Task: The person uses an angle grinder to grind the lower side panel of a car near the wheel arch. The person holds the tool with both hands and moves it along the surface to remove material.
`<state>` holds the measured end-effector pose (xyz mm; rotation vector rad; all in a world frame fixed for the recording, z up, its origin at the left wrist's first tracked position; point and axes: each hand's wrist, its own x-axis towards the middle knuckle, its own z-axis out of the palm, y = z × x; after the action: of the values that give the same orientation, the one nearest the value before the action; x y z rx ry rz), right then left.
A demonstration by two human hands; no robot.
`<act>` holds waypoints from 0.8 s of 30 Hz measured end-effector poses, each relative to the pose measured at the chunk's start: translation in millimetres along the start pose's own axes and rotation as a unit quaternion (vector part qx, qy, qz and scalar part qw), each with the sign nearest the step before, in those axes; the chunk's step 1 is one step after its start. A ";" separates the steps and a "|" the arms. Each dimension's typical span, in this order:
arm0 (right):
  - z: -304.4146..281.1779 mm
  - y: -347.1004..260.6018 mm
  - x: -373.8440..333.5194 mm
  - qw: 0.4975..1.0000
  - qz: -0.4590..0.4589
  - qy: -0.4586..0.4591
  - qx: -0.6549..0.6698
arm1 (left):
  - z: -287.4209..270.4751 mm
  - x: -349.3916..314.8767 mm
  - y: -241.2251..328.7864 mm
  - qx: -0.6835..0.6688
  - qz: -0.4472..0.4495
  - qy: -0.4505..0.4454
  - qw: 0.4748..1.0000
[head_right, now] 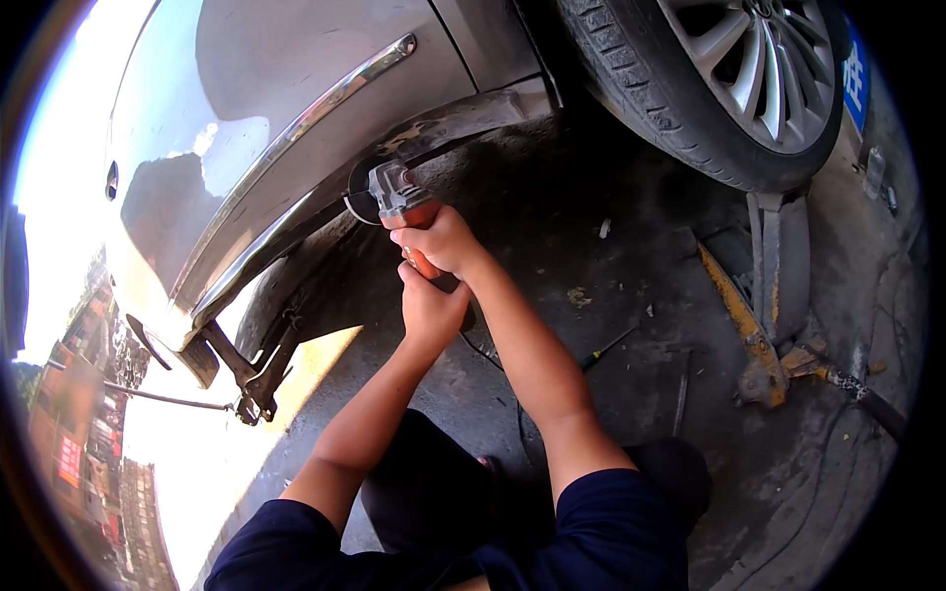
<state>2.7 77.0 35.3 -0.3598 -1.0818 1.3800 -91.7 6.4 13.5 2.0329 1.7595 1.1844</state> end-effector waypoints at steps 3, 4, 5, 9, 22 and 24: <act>3.3 -0.9 0.5 1.000 -0.015 0.002 -0.014 | -1.8 1.8 -2.4 -0.001 0.020 0.011 1.000; 4.6 -1.7 0.2 1.000 -0.022 0.002 -0.018 | -2.6 1.8 -1.0 -0.003 0.024 0.013 1.000; 4.8 -2.8 -0.2 1.000 -0.017 0.005 -0.023 | -2.6 1.2 -0.2 -0.007 0.026 0.016 0.999; -0.3 -2.6 -0.6 1.000 -0.002 0.016 -0.025 | 2.1 2.4 -2.2 -0.014 0.026 0.013 0.999; -10.5 -6.3 -4.2 0.998 -0.049 0.039 -0.023 | 7.0 3.7 7.0 0.016 0.008 -0.013 1.000; -12.6 -7.3 -4.0 0.999 -0.029 0.023 -0.009 | 7.7 4.5 7.1 0.023 0.010 -0.010 1.000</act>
<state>17.6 76.4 32.8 -0.3691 -1.0603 1.3046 -81.4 11.1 14.7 2.0847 1.7763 1.1354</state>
